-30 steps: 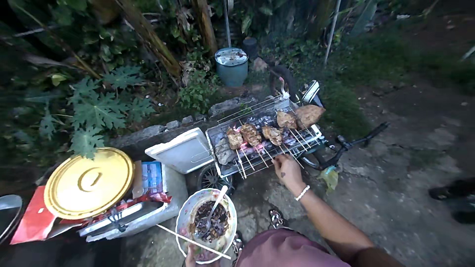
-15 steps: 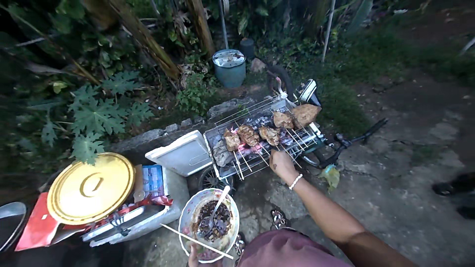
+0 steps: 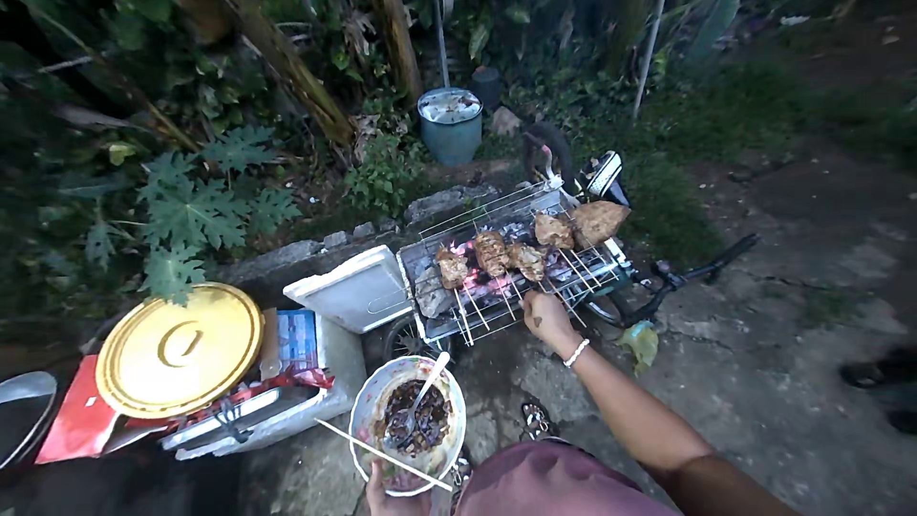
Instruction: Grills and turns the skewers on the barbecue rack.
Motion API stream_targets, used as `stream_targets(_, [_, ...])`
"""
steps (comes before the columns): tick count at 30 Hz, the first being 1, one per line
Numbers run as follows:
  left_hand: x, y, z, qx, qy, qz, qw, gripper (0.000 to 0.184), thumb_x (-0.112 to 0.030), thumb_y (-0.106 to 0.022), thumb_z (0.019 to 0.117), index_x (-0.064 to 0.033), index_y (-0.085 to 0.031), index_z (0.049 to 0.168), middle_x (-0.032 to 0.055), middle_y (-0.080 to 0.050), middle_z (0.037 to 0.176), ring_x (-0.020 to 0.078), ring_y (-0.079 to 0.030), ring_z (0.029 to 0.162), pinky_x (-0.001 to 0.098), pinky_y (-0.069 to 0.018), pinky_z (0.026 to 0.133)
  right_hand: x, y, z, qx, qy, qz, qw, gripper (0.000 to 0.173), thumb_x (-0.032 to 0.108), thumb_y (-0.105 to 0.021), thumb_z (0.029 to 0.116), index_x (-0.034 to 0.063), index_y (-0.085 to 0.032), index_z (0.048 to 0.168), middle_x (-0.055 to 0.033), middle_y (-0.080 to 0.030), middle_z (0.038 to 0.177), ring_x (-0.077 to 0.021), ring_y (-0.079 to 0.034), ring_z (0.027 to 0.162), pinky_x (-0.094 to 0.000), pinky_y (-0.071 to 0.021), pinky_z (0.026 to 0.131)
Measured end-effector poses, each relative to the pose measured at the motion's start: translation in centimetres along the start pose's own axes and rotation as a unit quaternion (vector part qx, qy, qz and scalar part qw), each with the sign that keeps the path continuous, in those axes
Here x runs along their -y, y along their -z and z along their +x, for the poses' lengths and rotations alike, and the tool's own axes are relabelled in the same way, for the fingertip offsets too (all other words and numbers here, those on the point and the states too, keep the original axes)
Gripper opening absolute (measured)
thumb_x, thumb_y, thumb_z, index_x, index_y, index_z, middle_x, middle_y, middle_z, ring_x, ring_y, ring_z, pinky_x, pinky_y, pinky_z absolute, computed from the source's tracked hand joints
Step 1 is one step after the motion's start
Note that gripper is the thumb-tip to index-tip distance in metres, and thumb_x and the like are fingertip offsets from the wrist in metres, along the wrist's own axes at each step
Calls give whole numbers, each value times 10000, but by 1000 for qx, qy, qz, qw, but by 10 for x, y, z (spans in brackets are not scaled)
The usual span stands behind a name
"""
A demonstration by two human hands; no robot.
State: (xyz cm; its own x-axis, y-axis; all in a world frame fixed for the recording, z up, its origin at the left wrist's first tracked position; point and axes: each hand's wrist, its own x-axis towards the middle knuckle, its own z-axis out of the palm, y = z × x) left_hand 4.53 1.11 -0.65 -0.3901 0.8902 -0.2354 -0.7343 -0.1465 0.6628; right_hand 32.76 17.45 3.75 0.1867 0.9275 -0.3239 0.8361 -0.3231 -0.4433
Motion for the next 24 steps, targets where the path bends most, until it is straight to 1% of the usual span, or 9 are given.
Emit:
stream_targets(1, [0,1,0,0,3,4,1000,503,-344,-297,1061,-239,-716,804,-39,-741,699,59,-712,607,258,-607,561,-1,0,1,2,3,4,1000,345,179,-429,1095,-75,-646,1182,-272,-681,1155,-398,-652,1155,-523,-485,1007])
stream_targets(5, [0,2,2,7,-6,-2,1000,463,-325,-323,1063,-233,-723,847,-29,-767,785,73,-740,696,284,-628,614,-10,0,5,-22,26,30,999,321,158,-454,1082,-84,-657,1141,-278,-686,1087,-405,-664,1094,-531,-487,980])
stream_targets(7, [0,3,2,13,-5,-13,1000,436,-328,-355,1054,-219,-734,869,-12,-772,809,88,-746,719,300,-632,631,-12,1,7,-18,14,19,1000,316,158,-454,1082,-77,-657,1142,-277,-684,1102,-406,-660,1108,-540,-486,980])
stream_targets(9, [0,4,3,15,-3,-12,1000,460,-335,-326,1061,-222,-729,870,-14,-771,806,85,-744,714,298,-632,632,-12,2,10,-8,7,-4,1000,324,166,-443,1087,-68,-654,1161,-274,-682,1134,-411,-651,1140,-545,-483,990])
stream_targets(11, [1,4,3,10,1,-12,1000,444,-339,-360,1054,-223,-732,841,-21,-755,748,76,-727,650,282,-621,589,-12,3,10,-22,5,-26,999,335,182,-453,1086,-66,-664,1165,-276,-688,1145,-420,-654,1149,-550,-489,990])
stream_targets(14, [1,6,4,10,8,-12,1000,466,-352,-350,1044,-234,-726,796,-34,-727,672,58,-695,574,254,-597,537,-17,3,5,-91,5,-9,996,359,238,-522,1074,-73,-687,1150,-279,-698,1130,-433,-671,1112,-569,-503,970])
stream_targets(18, [1,8,4,6,0,-2,1000,485,-345,-316,1055,-243,-729,822,-37,-746,724,63,-715,630,269,-611,578,-19,-9,-14,-202,98,58,973,296,180,-572,1036,-66,-721,1105,-270,-722,1060,-430,-712,991,-567,-545,901])
stream_targets(20, [0,7,4,-4,-5,30,1000,554,-333,-234,1068,-284,-712,792,-68,-735,690,35,-697,593,238,-595,551,-7,-12,-25,-161,117,73,977,286,166,-559,1040,-56,-723,1114,-261,-719,1076,-419,-705,1009,-558,-535,924])
stream_targets(24, [-1,3,3,-11,-20,25,999,556,-300,-218,1069,-266,-696,786,-69,-735,700,29,-696,608,234,-596,563,20,-19,-24,-21,107,30,994,349,242,-544,1060,-56,-697,1158,-254,-698,1151,-396,-671,1113,-531,-499,995])
